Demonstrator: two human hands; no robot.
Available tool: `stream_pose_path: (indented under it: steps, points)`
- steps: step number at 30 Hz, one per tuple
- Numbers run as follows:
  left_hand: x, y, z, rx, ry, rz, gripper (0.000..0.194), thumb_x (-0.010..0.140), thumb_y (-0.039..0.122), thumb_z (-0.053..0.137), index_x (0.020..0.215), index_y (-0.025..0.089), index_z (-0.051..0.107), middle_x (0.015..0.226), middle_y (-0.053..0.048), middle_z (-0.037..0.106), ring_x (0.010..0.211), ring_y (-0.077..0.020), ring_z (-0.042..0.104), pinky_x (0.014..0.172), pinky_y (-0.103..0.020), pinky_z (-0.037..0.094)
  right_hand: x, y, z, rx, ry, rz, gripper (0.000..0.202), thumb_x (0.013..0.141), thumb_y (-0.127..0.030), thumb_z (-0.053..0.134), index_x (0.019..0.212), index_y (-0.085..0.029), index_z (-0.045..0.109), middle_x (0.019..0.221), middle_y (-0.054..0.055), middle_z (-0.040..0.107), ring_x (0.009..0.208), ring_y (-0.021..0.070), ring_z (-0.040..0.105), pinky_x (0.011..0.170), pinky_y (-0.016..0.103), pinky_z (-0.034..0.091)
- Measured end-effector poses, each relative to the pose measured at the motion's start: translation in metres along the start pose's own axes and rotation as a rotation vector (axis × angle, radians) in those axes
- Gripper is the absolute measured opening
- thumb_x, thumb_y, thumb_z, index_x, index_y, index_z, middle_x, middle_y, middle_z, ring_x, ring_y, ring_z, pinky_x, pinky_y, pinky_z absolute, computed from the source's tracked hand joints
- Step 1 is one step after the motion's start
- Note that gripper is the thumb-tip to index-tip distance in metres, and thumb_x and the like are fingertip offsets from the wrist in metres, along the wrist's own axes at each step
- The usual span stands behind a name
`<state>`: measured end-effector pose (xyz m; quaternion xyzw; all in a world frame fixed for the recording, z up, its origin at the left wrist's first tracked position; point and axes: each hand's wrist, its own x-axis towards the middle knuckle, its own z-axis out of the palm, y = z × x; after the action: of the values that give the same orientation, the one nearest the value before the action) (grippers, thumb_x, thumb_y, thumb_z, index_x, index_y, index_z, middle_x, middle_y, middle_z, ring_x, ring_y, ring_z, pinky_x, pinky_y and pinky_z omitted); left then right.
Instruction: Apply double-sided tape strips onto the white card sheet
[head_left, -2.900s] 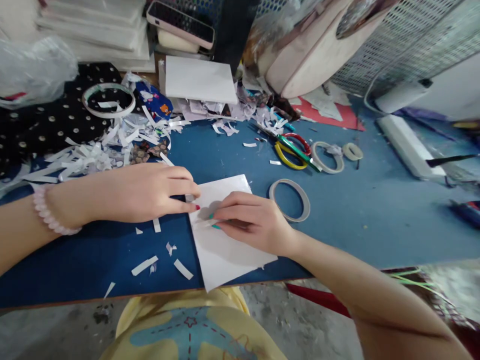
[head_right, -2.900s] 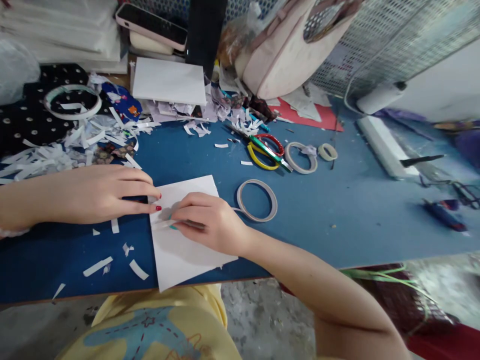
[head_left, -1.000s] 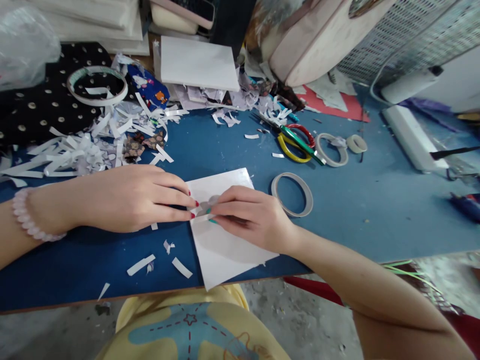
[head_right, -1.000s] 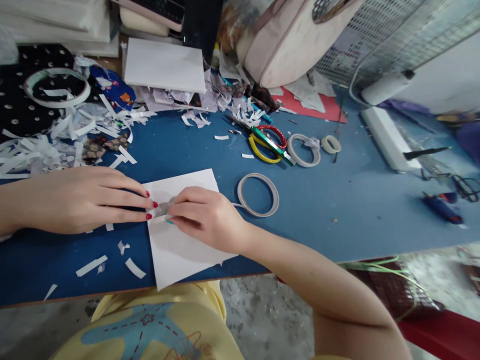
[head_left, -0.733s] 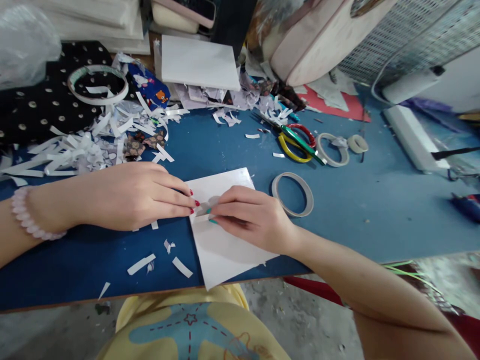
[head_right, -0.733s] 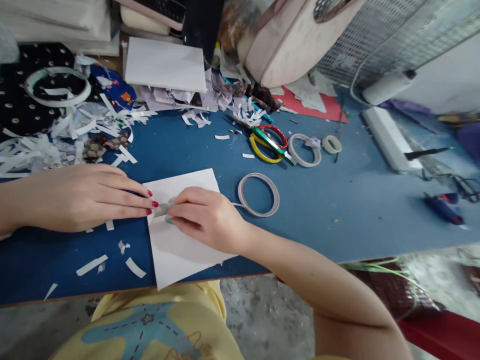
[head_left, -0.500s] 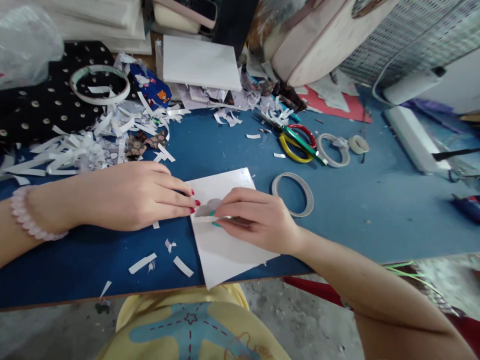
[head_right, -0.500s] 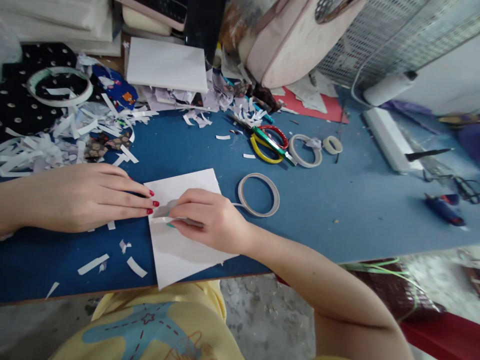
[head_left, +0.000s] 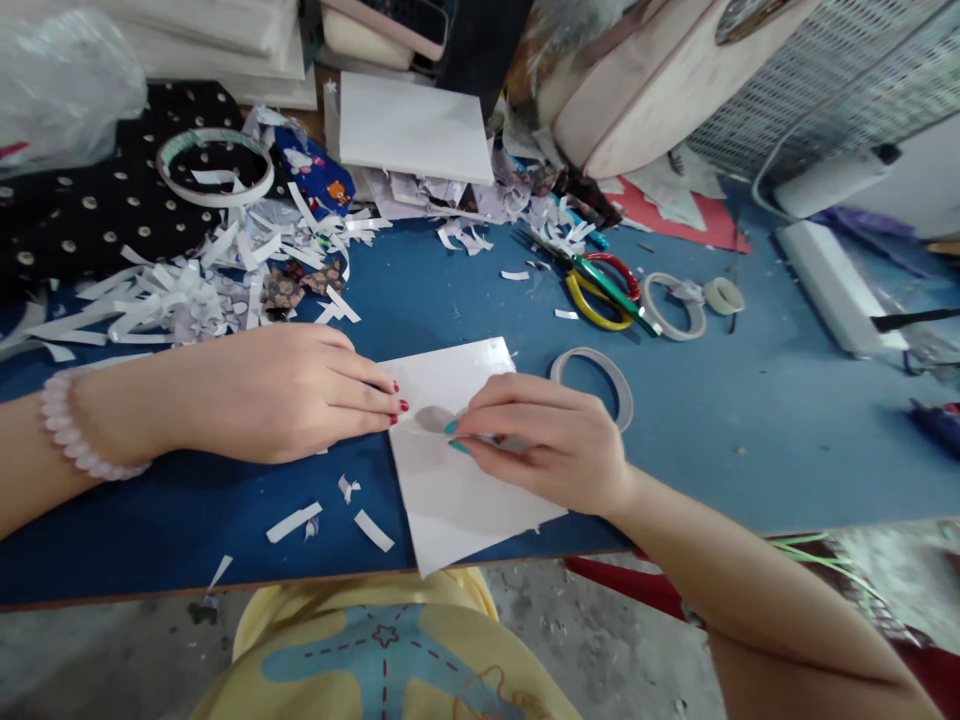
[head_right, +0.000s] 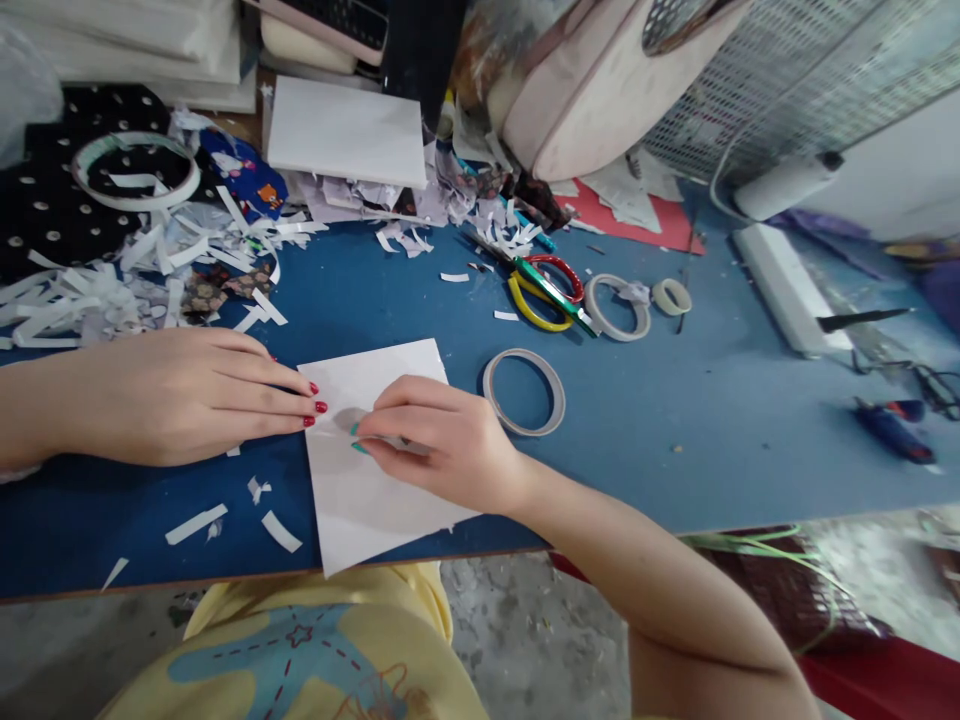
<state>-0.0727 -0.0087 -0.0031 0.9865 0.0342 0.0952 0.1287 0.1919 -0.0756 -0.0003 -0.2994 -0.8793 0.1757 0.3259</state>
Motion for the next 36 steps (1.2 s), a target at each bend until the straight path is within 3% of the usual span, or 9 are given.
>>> stream_pose_path:
  steps: [7,12,24,27,30,33,36]
  points:
    - [-0.001,-0.001,0.0,-0.04,-0.045,-0.045,0.038,0.099,0.017,0.042,0.126,0.029,0.067,0.128,0.001,0.068,0.124,-0.0186,0.06,0.104,-0.03,0.041,-0.002,0.006,0.01,0.007,-0.05,-0.019,0.006,0.092,-0.013,0.059,0.092,-0.016,0.064,0.085,0.006,0.067,0.078,0.0125,0.066,0.068,0.023,0.057]
    - [-0.001,-0.001,-0.001,0.014,0.022,0.042,0.037,0.098,0.014,0.042,0.123,0.022,0.068,0.128,-0.002,0.068,0.124,-0.019,0.06,0.1,-0.029,0.044,-0.003,0.006,0.009,-0.053,-0.019,-0.063,0.009,0.092,-0.008,0.056,0.094,-0.016,0.061,0.084,0.006,0.066,0.077,0.0123,0.064,0.068,0.023,0.057]
    - [0.003,-0.003,0.001,-0.138,0.058,-0.004,0.038,0.095,0.013,0.044,0.12,0.026,0.07,0.123,-0.002,0.071,0.122,-0.0193,0.061,0.1,-0.031,0.045,-0.004,0.004,0.008,-0.019,-0.03,-0.051,0.008,0.092,-0.011,0.058,0.094,-0.016,0.064,0.085,0.005,0.067,0.076,0.0118,0.065,0.068,0.022,0.057]
    - [0.004,0.0,0.002,-0.188,0.062,-0.04,0.036,0.096,0.015,0.045,0.119,0.028,0.07,0.122,-0.001,0.071,0.122,-0.0191,0.061,0.101,-0.032,0.044,-0.004,0.005,0.008,-0.019,-0.023,-0.047,0.009,0.093,-0.011,0.057,0.095,-0.015,0.064,0.085,0.006,0.069,0.077,0.0124,0.067,0.069,0.023,0.058]
    - [0.009,0.008,0.007,-0.233,0.141,-0.111,0.025,0.098,0.02,0.05,0.108,0.025,0.072,0.115,-0.003,0.074,0.114,-0.0193,0.065,0.099,-0.034,0.045,-0.004,0.005,0.007,-0.016,-0.016,-0.045,0.009,0.094,-0.012,0.056,0.096,-0.016,0.064,0.086,0.007,0.069,0.079,0.013,0.068,0.07,0.023,0.059]
    - [0.016,0.02,0.012,-0.303,0.269,-0.263,0.018,0.096,0.029,0.057,0.092,0.021,0.073,0.1,-0.003,0.077,0.1,-0.0197,0.068,0.092,-0.034,0.048,-0.004,0.005,0.007,-0.023,-0.016,-0.047,0.01,0.095,-0.015,0.056,0.095,-0.016,0.065,0.085,0.006,0.07,0.078,0.0131,0.068,0.069,0.023,0.059]
    - [0.022,0.031,0.011,-0.392,0.326,-0.39,0.019,0.094,0.024,0.056,0.084,0.02,0.071,0.091,-0.002,0.074,0.088,-0.0165,0.068,0.082,-0.028,0.051,-0.004,0.004,0.008,-0.036,0.009,-0.028,0.009,0.094,-0.015,0.057,0.095,-0.016,0.066,0.084,0.006,0.07,0.076,0.0129,0.068,0.067,0.023,0.059]
